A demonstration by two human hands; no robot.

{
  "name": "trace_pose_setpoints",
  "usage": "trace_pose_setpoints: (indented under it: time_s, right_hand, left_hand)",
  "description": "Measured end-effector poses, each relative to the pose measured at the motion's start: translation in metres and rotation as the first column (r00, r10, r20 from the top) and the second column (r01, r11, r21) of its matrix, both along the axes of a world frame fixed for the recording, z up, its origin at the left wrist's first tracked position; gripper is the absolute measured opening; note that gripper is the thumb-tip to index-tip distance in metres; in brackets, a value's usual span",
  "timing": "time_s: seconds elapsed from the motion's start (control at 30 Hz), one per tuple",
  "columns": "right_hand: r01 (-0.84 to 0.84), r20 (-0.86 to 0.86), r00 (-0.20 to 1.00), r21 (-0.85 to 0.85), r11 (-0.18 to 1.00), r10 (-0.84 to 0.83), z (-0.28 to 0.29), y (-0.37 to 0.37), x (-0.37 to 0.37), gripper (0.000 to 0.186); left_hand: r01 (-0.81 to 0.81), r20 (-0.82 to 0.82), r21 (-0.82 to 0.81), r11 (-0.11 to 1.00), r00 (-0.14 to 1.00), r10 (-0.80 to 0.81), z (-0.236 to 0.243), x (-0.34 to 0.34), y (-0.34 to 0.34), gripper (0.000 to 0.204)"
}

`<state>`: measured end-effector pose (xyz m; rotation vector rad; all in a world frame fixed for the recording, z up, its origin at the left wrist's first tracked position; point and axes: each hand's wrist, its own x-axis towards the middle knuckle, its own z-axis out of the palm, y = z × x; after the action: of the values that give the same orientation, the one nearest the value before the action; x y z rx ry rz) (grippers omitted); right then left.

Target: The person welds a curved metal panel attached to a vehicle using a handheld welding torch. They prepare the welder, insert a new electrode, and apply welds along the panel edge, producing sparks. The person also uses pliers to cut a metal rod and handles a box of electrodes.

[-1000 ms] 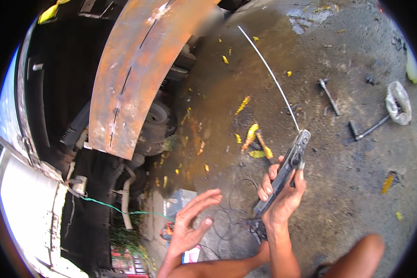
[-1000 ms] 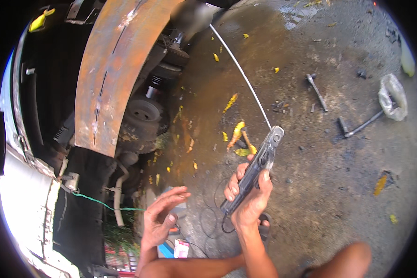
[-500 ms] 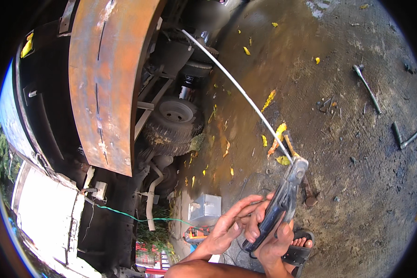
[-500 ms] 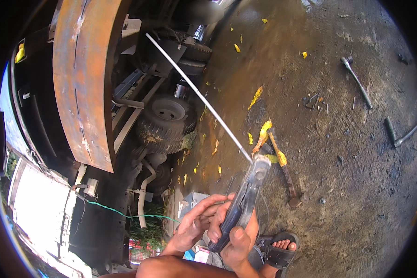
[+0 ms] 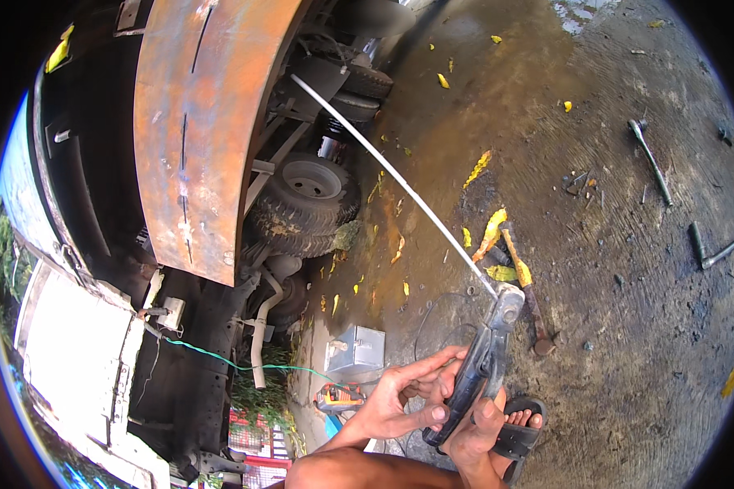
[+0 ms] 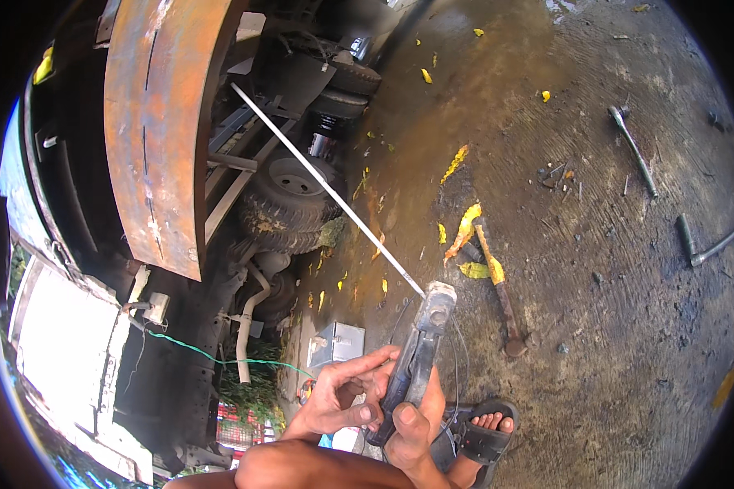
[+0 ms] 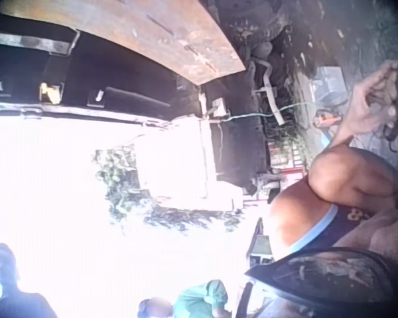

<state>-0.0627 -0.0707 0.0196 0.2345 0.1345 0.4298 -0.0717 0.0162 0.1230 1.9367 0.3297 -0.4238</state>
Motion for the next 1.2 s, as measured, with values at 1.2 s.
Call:
trace_pose_setpoints:
  time_s: [1.2]
  right_hand:
    - [-0.257,0.163,0.964,0.343,0.904,0.212,-0.03,-0.011,0.032,0.064]
  left_hand:
    - [-0.08,0.046,0.026,0.996,0.996,0.079,-0.014,-0.011,0.008,0.065]
